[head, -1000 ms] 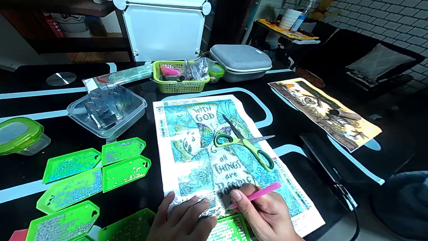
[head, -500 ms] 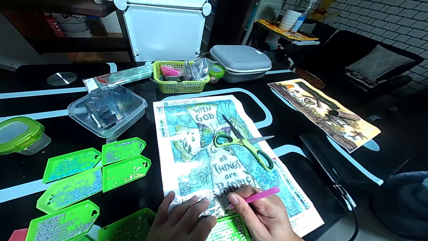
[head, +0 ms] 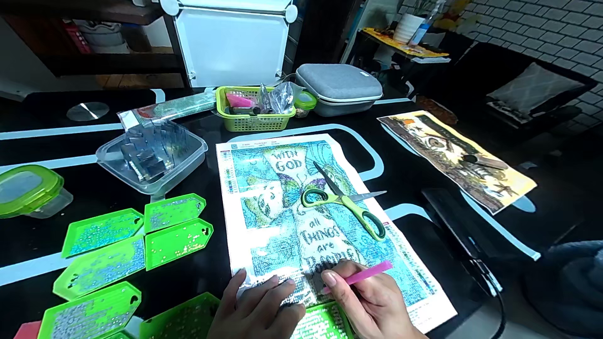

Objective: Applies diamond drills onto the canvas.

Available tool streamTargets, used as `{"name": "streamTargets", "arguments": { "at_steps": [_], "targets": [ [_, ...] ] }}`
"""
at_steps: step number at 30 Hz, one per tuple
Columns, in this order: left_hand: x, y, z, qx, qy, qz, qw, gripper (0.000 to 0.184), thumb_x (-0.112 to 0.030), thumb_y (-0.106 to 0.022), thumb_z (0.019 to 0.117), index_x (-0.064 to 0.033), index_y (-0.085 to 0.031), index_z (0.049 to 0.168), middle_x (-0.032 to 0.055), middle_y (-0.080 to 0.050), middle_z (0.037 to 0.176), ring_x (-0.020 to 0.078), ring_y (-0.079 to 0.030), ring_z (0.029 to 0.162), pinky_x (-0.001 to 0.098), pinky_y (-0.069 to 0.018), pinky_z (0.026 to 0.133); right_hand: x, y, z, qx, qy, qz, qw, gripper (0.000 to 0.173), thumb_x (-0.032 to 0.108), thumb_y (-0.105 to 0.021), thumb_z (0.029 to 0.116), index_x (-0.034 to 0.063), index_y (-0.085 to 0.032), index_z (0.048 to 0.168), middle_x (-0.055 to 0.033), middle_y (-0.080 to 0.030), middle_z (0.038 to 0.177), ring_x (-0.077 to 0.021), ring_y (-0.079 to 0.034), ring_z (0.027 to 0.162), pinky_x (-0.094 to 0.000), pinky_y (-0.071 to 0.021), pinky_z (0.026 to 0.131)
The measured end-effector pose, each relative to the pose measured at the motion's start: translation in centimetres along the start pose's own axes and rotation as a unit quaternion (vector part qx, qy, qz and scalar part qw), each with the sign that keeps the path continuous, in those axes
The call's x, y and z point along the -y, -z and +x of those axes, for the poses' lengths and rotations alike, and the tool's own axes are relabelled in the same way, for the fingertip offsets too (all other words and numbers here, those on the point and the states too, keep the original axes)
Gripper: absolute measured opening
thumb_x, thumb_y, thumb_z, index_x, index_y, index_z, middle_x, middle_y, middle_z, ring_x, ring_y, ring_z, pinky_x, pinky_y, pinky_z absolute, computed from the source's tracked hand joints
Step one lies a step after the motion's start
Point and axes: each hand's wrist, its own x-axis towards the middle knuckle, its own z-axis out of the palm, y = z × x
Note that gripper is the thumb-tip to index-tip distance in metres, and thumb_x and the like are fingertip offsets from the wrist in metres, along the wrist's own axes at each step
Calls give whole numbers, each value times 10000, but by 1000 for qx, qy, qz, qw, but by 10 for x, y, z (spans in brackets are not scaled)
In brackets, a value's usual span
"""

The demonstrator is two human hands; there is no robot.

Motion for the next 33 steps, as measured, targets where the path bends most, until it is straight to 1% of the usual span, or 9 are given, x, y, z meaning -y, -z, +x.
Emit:
{"name": "streamTargets", "arguments": {
  "at_steps": [3, 7, 9, 11, 13, 16, 21, 25, 33],
  "targets": [
    [0, -1, 0, 0, 0, 3, 1000, 423, -476, -748, 879, -188, -753, 1189, 56, -692, 1346, 273, -609, 1303, 623, -250, 1171, 0, 0, 0, 1, -5, 9, 1000, 287, 251, -530, 1090, 37, -610, 916, -39, -601, 715, -18, -582, 619, -139, -489, 582],
    [0, 0, 0, -2, 0, 2, 1000, 420, -476, -752, 876, -189, -755, 1183, 53, -694, 1343, 267, -614, 1296, 617, -255, 1169, 1, 4, 0, -14, -23, 81, 996, 283, 241, -518, 1096, 51, -608, 907, -13, -602, 697, 12, -588, 617, -130, -495, 572],
    [0, 0, 0, 0, 1, 4, 1000, 421, -481, -750, 877, -192, -755, 1184, 49, -695, 1342, 266, -615, 1295, 615, -258, 1169, 4, 8, -1, 1, -21, 112, 994, 303, 252, -502, 1102, 54, -588, 890, -17, -588, 688, 10, -587, 619, -130, -491, 581],
    [0, 0, 0, 1, 2, 3, 1000, 423, -485, -747, 879, -191, -755, 1182, 51, -696, 1341, 267, -617, 1291, 614, -257, 1169, 5, 9, -2, 31, -8, 124, 992, 330, 240, -500, 1102, 38, -571, 851, -43, -562, 658, -25, -571, 595, -152, -471, 567],
    [0, 0, 0, 0, 3, 2, 1000, 421, -482, -747, 879, -191, -757, 1182, 52, -697, 1339, 266, -617, 1290, 610, -254, 1170, 5, 8, -2, 51, 9, 113, 992, 336, 226, -505, 1097, 32, -567, 829, -57, -557, 648, -47, -567, 587, -165, -467, 559],
    [0, 1, 0, 0, 2, 1, 1000, 421, -473, -750, 877, -186, -755, 1184, 53, -695, 1341, 266, -617, 1290, 610, -248, 1171, 6, 8, -1, 55, 24, 98, 993, 321, 210, -514, 1092, 33, -571, 830, -59, -563, 655, -54, -568, 592, -165, -472, 566],
    [1, 0, -1, -5, -2, 2, 1000, 416, -473, -755, 873, -193, -757, 1181, 53, -697, 1336, 266, -619, 1286, 610, -254, 1169, 6, 9, -1, 67, 32, 114, 991, 326, 213, -520, 1091, 32, -573, 824, -60, -560, 653, -60, -555, 582, -168, -460, 562],
    [1, 0, 0, -1, 0, 0, 1000, 417, -469, -757, 874, -186, -753, 1180, 60, -694, 1342, 271, -618, 1288, 615, -258, 1168, 6, 9, -1, 72, 36, 116, 990, 315, 192, -526, 1085, 26, -581, 823, -66, -577, 662, -66, -579, 600, -169, -484, 578],
    [1, 0, 0, -1, -3, 1, 1000, 424, -479, -754, 875, -189, -753, 1185, 57, -696, 1337, 270, -617, 1291, 612, -258, 1171, 6, 9, -1, 75, 45, 109, 990, 321, 185, -530, 1081, 26, -580, 807, -70, -579, 660, -76, -583, 607, -174, -488, 591]
  ]
}}
